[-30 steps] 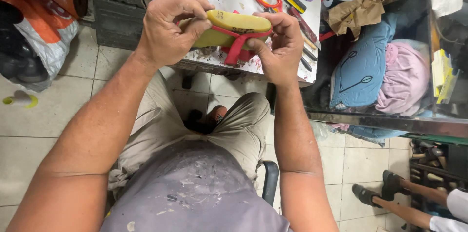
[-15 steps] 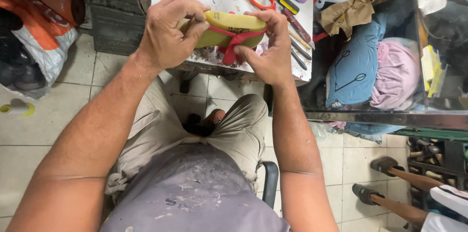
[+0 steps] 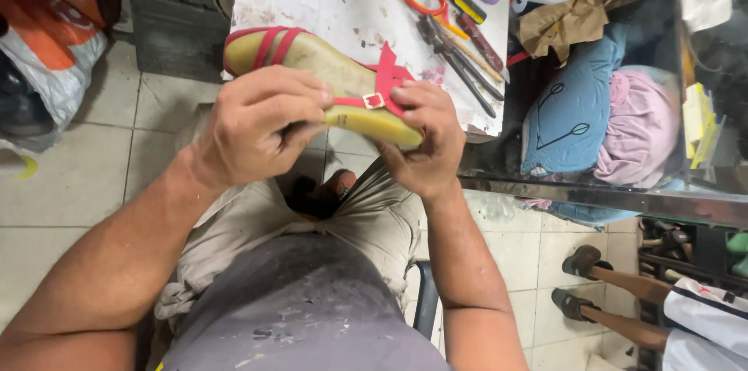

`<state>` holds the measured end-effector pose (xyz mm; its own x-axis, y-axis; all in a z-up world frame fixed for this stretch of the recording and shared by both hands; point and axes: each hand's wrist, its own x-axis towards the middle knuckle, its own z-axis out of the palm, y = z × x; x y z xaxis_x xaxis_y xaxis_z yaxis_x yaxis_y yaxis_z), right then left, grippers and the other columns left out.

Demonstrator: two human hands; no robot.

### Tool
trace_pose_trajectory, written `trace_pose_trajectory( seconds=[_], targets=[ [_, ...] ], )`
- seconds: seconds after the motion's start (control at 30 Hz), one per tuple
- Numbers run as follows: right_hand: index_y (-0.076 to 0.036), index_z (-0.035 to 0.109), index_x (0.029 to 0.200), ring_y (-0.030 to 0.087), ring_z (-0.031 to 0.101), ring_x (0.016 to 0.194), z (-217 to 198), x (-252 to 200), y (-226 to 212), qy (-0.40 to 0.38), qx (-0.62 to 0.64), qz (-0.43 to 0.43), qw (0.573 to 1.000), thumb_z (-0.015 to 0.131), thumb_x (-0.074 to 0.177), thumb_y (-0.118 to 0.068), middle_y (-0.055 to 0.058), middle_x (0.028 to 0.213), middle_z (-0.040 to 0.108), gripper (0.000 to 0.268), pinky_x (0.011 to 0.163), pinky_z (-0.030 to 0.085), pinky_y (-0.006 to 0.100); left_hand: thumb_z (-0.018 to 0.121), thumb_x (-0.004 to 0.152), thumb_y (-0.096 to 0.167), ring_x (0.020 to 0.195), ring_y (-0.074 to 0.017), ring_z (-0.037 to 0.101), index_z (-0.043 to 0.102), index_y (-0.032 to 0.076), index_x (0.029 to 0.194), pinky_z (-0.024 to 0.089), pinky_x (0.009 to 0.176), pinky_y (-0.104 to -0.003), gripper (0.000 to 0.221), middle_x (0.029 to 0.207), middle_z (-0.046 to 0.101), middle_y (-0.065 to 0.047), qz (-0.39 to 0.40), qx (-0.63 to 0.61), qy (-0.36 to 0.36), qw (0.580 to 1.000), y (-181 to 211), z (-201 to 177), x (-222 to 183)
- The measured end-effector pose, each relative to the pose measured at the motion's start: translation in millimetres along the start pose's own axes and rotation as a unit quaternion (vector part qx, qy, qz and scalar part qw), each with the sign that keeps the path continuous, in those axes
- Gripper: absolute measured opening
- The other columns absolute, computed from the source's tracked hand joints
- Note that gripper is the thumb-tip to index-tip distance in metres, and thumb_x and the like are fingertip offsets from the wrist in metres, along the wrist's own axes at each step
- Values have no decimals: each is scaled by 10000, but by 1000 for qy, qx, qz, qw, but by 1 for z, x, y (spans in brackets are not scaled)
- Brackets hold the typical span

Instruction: Fitting and marking a shoe upper on a last at a repair bench

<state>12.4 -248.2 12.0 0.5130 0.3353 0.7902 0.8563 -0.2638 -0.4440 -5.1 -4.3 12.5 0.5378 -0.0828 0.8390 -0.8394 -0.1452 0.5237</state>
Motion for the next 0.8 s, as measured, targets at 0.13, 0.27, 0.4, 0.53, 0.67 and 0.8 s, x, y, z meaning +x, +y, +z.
trace_pose_trajectory(
  seconds=[0.13,0.27,0.4,0.53,0.67,0.8],
  targets=[
    [-44,583,997,443,678,1048,-3,-6,-4,-7,-42,-17,999,963,757,-135,187,1098,732,458,939,558,539,769,934,42,861,-358,756,736,37,921,635,862,-521,36,927,742,-140,-2,-9,24,1000,3,5,-10],
    [-49,516,1122,457,649,1091,-2,-6,3,-22,-35,-14,999,926,806,-157,184,1115,734,529,968,530,546,750,945,40,843,-371,750,727,25,928,633,844,-533,32,921,740,-149,5,-11,33,999,0,5,-10],
    [-17,312,1410,486,643,1118,-4,-9,14,-34,61,1,998,925,792,-70,235,1129,699,872,1006,513,595,762,935,28,857,-380,754,728,22,939,624,863,-538,34,922,742,-152,4,-17,37,999,-4,5,-8],
    [10,269,1434,487,640,1148,-3,-8,15,-39,65,-3,997,912,792,-30,255,1148,689,909,1032,501,596,770,930,31,858,-379,755,728,23,940,623,869,-540,44,914,740,-144,-5,-26,35,999,-4,5,-7],
    [27,400,1354,491,669,1075,-3,-1,13,-37,63,-10,997,917,802,-84,237,1106,720,765,968,541,591,757,949,63,846,-395,754,721,8,914,632,856,-549,75,904,739,-160,-7,-34,46,998,-2,4,-4],
    [27,503,1259,494,684,1033,-4,5,12,-33,70,-2,997,923,799,-108,226,1079,741,637,924,557,587,754,957,65,861,-402,752,715,-3,915,624,871,-559,89,914,738,-175,-17,-47,41,998,-4,2,-4]
  ],
)
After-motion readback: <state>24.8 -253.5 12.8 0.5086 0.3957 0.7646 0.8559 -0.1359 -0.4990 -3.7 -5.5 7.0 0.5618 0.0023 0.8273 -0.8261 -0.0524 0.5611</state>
